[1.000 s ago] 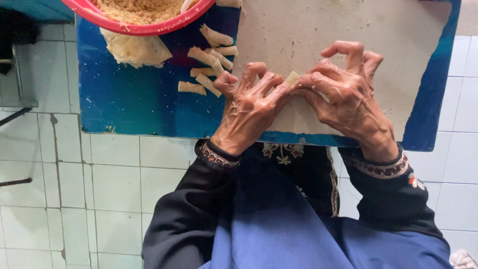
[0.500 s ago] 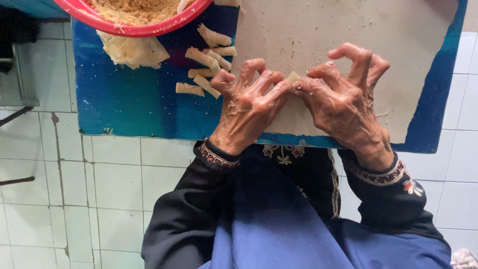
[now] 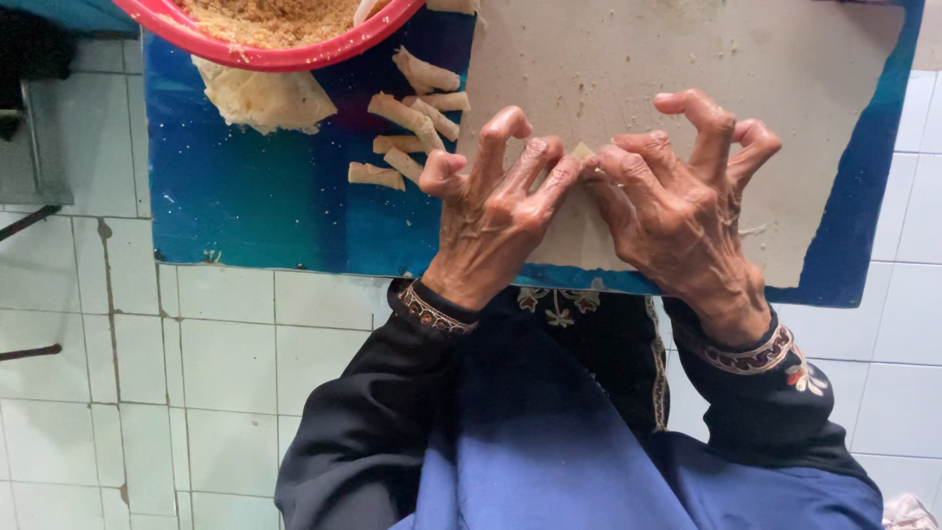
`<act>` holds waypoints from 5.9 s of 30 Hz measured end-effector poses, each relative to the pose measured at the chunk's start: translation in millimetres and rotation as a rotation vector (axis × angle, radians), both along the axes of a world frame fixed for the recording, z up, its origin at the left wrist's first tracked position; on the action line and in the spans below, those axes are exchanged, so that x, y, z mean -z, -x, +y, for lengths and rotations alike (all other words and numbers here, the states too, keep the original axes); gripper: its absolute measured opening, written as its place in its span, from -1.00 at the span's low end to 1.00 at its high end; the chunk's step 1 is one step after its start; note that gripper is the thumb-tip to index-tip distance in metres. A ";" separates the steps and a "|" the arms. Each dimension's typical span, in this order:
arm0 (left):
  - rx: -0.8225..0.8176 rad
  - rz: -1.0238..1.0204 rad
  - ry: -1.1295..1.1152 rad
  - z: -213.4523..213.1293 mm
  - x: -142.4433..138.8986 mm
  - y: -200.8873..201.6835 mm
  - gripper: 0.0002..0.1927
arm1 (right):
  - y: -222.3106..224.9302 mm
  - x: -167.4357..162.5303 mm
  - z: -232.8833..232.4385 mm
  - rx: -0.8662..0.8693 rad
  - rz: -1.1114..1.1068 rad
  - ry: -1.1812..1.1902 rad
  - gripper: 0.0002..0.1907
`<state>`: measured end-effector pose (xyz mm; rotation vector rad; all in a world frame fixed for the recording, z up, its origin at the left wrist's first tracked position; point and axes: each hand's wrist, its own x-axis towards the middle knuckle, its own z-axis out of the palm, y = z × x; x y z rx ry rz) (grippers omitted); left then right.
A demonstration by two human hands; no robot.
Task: The person sits at a small blue table folding square pastry wrappers around spoonfuls of brown filling, pinching and rolling each wrapper closed by hand, and sets the finished rolled pastries in a pile on the table with other completed rolls.
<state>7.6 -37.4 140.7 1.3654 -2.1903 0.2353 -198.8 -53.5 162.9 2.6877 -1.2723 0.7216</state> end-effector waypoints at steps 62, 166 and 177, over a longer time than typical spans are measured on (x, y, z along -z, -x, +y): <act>-0.370 0.488 -0.119 62.9 8.1 -156.8 -0.12 | -185.3 -9.8 -52.1 -0.154 -0.297 -0.547 -0.67; -0.563 1.263 -0.376 163.4 188.2 -181.4 -0.59 | -197.5 201.1 93.3 -0.247 -1.369 -2.447 -0.45; -0.520 0.536 -0.871 91.7 257.9 -188.9 -0.53 | -201.8 193.1 64.9 -0.257 -1.418 -2.200 -0.43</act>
